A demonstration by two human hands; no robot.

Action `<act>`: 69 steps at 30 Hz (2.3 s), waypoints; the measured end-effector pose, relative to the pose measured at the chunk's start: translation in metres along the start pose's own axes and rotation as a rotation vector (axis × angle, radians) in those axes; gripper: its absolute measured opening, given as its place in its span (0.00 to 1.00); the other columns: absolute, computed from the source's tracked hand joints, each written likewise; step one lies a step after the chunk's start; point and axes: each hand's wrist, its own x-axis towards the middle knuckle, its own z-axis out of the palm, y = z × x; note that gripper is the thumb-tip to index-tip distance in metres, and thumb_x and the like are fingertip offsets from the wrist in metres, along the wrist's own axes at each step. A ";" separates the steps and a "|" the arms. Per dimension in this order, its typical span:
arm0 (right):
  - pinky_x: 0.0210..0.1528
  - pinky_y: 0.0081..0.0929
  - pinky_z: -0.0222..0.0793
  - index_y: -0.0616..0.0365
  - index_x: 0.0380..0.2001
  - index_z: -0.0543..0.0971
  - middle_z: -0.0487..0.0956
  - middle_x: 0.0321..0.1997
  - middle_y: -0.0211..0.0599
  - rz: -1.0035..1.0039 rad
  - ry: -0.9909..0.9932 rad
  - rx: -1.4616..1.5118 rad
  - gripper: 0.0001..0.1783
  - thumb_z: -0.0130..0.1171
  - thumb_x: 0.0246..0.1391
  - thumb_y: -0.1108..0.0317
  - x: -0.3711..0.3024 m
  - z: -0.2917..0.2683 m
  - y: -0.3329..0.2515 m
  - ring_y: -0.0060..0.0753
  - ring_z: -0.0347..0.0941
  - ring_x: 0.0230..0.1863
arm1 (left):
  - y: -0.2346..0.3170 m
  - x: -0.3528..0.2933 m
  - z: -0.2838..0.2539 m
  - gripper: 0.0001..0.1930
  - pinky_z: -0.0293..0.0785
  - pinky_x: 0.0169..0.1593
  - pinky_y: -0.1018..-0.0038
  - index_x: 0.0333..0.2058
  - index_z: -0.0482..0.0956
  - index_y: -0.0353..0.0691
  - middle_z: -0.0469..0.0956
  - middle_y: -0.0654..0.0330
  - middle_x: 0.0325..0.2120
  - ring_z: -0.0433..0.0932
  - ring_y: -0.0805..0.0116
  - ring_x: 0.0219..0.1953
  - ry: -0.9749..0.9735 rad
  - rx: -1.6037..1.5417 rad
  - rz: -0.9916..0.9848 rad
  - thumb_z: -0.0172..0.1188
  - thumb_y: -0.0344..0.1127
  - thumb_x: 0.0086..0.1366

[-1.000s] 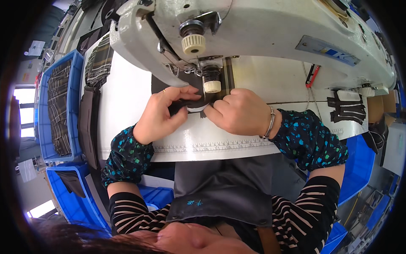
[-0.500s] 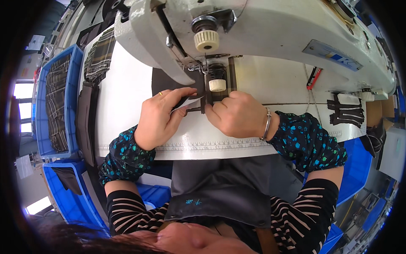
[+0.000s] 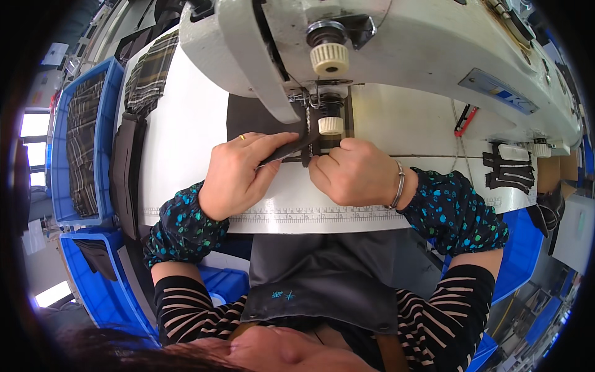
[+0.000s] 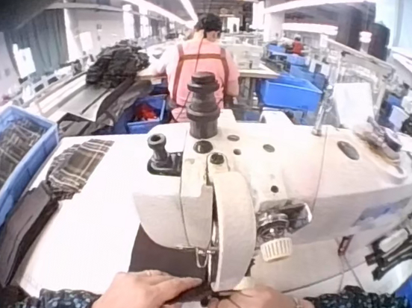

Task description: The person operates an industrial sewing machine to attach a zipper to a piece of dark fabric. They guide the material under the presser foot, sew along the zipper teeth, and trim the excess thread using scissors. The process is repeated for a second piece of fabric.

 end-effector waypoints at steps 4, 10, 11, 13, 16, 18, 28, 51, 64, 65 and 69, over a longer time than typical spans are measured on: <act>0.27 0.25 0.64 0.53 0.26 0.81 0.74 0.22 0.24 -0.011 0.006 0.052 0.05 0.62 0.45 0.66 -0.001 0.001 0.000 0.23 0.72 0.22 | 0.003 -0.005 0.006 0.27 0.84 0.45 0.63 0.55 0.84 0.41 0.87 0.54 0.41 0.85 0.52 0.40 0.064 0.047 0.142 0.64 0.25 0.53; 0.27 0.27 0.64 0.49 0.20 0.77 0.72 0.20 0.25 0.025 -0.073 0.114 0.05 0.61 0.44 0.65 -0.004 -0.005 -0.007 0.25 0.71 0.21 | 0.014 -0.018 0.024 0.28 0.80 0.55 0.64 0.52 0.86 0.41 0.80 0.61 0.50 0.81 0.60 0.50 0.060 0.328 0.254 0.70 0.31 0.47; 0.26 0.27 0.64 0.49 0.20 0.77 0.72 0.20 0.25 0.038 -0.099 0.131 0.05 0.61 0.44 0.65 -0.004 -0.006 -0.009 0.25 0.72 0.21 | 0.013 -0.020 0.028 0.27 0.80 0.55 0.64 0.51 0.86 0.40 0.80 0.61 0.48 0.81 0.61 0.49 0.061 0.342 0.268 0.69 0.30 0.47; 0.26 0.28 0.64 0.49 0.19 0.76 0.72 0.20 0.26 0.062 -0.107 0.110 0.06 0.61 0.45 0.65 -0.006 -0.007 -0.013 0.26 0.72 0.21 | 0.013 -0.020 0.030 0.26 0.80 0.53 0.65 0.50 0.86 0.37 0.79 0.62 0.44 0.80 0.63 0.46 0.067 0.356 0.287 0.68 0.30 0.48; 0.25 0.28 0.64 0.49 0.19 0.76 0.72 0.19 0.26 0.085 -0.119 0.097 0.06 0.62 0.46 0.66 -0.007 -0.007 -0.016 0.26 0.72 0.20 | 0.013 -0.019 0.029 0.26 0.80 0.52 0.65 0.50 0.87 0.38 0.79 0.63 0.44 0.80 0.63 0.45 0.061 0.348 0.280 0.69 0.30 0.48; 0.25 0.28 0.64 0.49 0.19 0.76 0.72 0.19 0.26 0.094 -0.128 0.102 0.06 0.62 0.46 0.66 -0.007 -0.008 -0.016 0.26 0.73 0.20 | 0.014 -0.019 0.030 0.25 0.80 0.51 0.66 0.50 0.87 0.38 0.79 0.63 0.44 0.80 0.64 0.45 0.060 0.337 0.266 0.69 0.30 0.49; 0.25 0.29 0.66 0.52 0.22 0.79 0.74 0.20 0.28 0.139 -0.159 0.165 0.04 0.62 0.47 0.67 -0.008 -0.009 -0.019 0.27 0.75 0.20 | 0.016 -0.020 0.032 0.26 0.79 0.44 0.68 0.51 0.87 0.40 0.80 0.65 0.42 0.80 0.63 0.43 0.041 0.240 0.162 0.71 0.28 0.49; 0.24 0.30 0.66 0.56 0.22 0.80 0.75 0.20 0.31 0.100 -0.187 0.154 0.06 0.62 0.45 0.66 -0.007 -0.012 -0.021 0.28 0.75 0.20 | 0.014 -0.019 0.040 0.25 0.78 0.39 0.74 0.47 0.89 0.40 0.81 0.68 0.37 0.80 0.69 0.38 0.165 0.417 0.274 0.69 0.30 0.45; 0.24 0.29 0.64 0.53 0.21 0.78 0.73 0.19 0.29 0.087 -0.183 0.150 0.06 0.63 0.46 0.66 -0.005 -0.014 -0.022 0.28 0.73 0.19 | 0.019 -0.013 0.031 0.25 0.80 0.45 0.67 0.47 0.88 0.39 0.82 0.63 0.42 0.81 0.61 0.45 0.101 0.313 0.213 0.73 0.41 0.49; 0.24 0.29 0.64 0.53 0.20 0.78 0.73 0.19 0.29 0.088 -0.179 0.162 0.06 0.63 0.46 0.65 -0.005 -0.016 -0.022 0.27 0.73 0.19 | 0.020 -0.011 0.030 0.24 0.80 0.47 0.66 0.47 0.88 0.39 0.82 0.62 0.43 0.81 0.60 0.46 0.100 0.305 0.214 0.73 0.43 0.51; 0.24 0.28 0.65 0.51 0.22 0.77 0.75 0.26 0.26 0.159 0.018 0.227 0.08 0.66 0.46 0.63 -0.004 -0.023 -0.011 0.26 0.74 0.22 | 0.020 -0.012 0.025 0.23 0.80 0.51 0.64 0.48 0.88 0.38 0.83 0.58 0.48 0.81 0.54 0.51 0.078 0.301 0.215 0.69 0.47 0.57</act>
